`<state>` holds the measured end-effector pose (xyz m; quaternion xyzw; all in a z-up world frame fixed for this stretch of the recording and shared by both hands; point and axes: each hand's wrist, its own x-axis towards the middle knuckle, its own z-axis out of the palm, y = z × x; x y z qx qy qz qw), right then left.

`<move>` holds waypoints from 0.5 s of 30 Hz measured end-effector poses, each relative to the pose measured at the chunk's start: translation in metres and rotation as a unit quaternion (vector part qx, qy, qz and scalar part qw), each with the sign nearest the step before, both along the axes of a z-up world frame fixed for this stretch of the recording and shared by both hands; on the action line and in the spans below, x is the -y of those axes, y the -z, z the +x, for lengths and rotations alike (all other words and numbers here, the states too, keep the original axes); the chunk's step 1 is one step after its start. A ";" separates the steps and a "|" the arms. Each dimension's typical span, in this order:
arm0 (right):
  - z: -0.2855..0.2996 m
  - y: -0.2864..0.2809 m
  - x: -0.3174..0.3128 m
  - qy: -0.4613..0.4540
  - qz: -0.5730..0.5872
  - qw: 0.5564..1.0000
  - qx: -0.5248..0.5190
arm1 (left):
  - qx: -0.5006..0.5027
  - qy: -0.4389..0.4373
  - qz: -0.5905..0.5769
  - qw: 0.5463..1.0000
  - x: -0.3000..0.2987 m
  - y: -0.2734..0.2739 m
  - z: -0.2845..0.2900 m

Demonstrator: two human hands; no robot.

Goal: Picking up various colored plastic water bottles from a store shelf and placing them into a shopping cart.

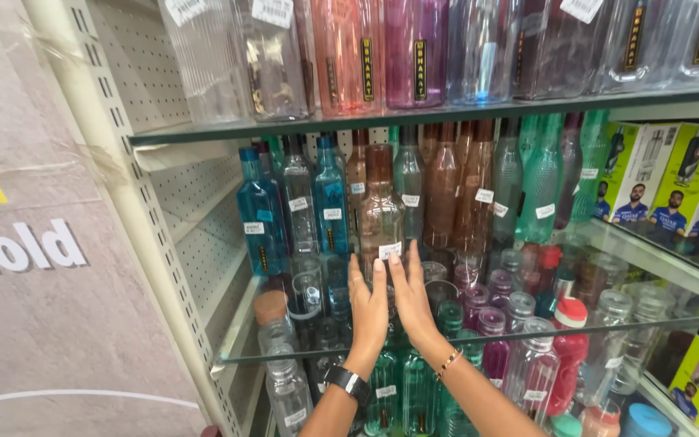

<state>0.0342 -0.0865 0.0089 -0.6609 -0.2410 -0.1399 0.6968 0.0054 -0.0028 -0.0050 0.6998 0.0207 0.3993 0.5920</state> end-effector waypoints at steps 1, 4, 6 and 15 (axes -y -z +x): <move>-0.002 -0.001 0.002 0.001 -0.003 1.000 -0.003 | -0.003 0.001 -0.003 1.000 0.003 0.000 -0.001; -0.010 0.001 0.006 -0.044 0.011 0.999 -0.017 | -0.002 0.026 0.004 1.000 0.009 0.000 -0.011; -0.019 0.005 0.011 -0.053 0.010 0.999 -0.007 | -0.008 0.041 -0.005 0.999 0.014 -0.006 -0.025; -0.062 0.012 0.059 -0.111 0.008 0.994 -0.021 | -0.007 0.127 0.022 0.992 0.031 -0.004 -0.102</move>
